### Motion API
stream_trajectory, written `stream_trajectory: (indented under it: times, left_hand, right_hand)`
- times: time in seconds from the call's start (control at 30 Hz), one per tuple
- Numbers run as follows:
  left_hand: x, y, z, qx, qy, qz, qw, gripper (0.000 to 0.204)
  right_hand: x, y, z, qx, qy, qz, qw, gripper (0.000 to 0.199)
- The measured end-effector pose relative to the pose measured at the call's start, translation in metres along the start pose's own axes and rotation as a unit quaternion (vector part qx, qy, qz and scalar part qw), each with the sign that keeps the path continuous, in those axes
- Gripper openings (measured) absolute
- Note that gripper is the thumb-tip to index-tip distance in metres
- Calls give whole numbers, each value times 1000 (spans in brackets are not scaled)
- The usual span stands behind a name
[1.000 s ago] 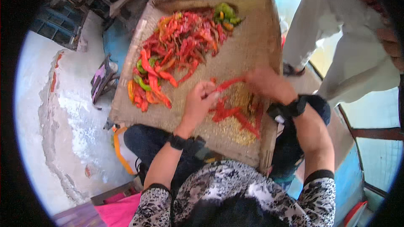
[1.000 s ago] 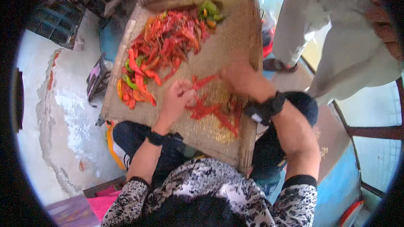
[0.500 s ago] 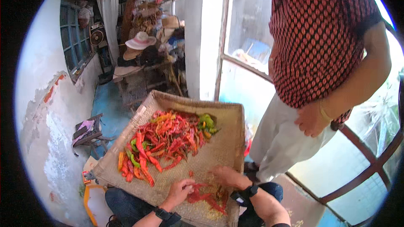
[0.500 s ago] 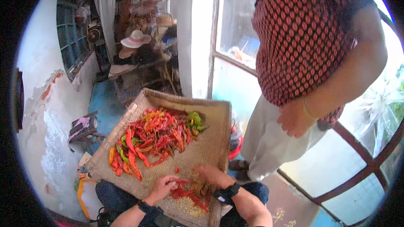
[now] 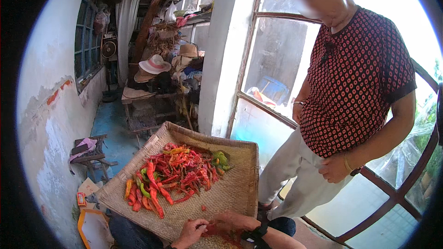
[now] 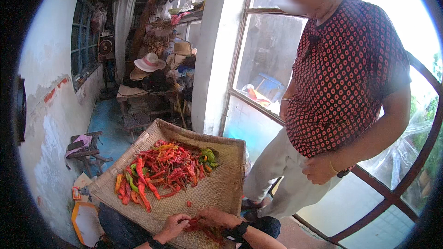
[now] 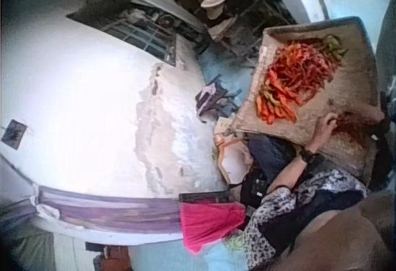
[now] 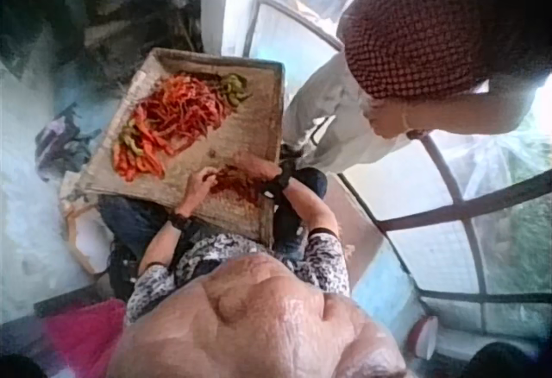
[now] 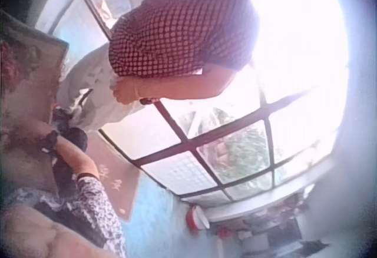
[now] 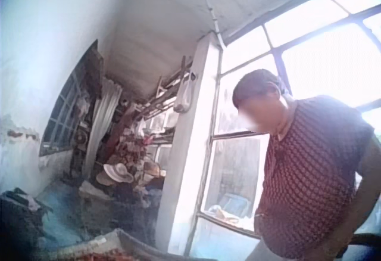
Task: Manually sorting through dried red and green chili peppers on a large woven tray.
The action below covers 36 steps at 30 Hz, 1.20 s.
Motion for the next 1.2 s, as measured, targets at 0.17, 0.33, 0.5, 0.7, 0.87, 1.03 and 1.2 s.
stream_trajectory:
  times: [0.17,0.33,0.5,0.7,0.87,1.03,1.2]
  left_hand:
    - [-5,0,-7,21,21,22,999,22]
    - [-14,-1,-12,41,30,7,999,22]
    - [-29,-4,-19,99,74,78,989,22]
    - [-31,2,-20,106,89,82,987,20]
    - [-12,10,-28,103,145,200,964,18]
    - [-13,11,-28,108,152,191,964,18]
    - [-9,11,-30,133,181,205,953,17]
  right_hand:
    - [-9,13,-1,-13,-56,0,998,29]
    - [-21,20,-5,-28,57,50,997,33]
    - [-29,38,-6,-3,-21,15,1000,34]
    - [7,60,-12,-22,82,37,996,31]
    - [42,66,-9,96,1,37,995,30]
    - [-5,58,-2,-50,131,-37,989,29]
    - [5,64,-1,12,74,-42,996,29]
Point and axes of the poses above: each hand's wrist, its own z-axis towards the middle knuckle, its own y-axis out of the palm, x = y × z, the point moved 10 cm from there along z, towards the middle knuckle, and after that the axes turned 8 degrees about z, right-handed, at the moved point
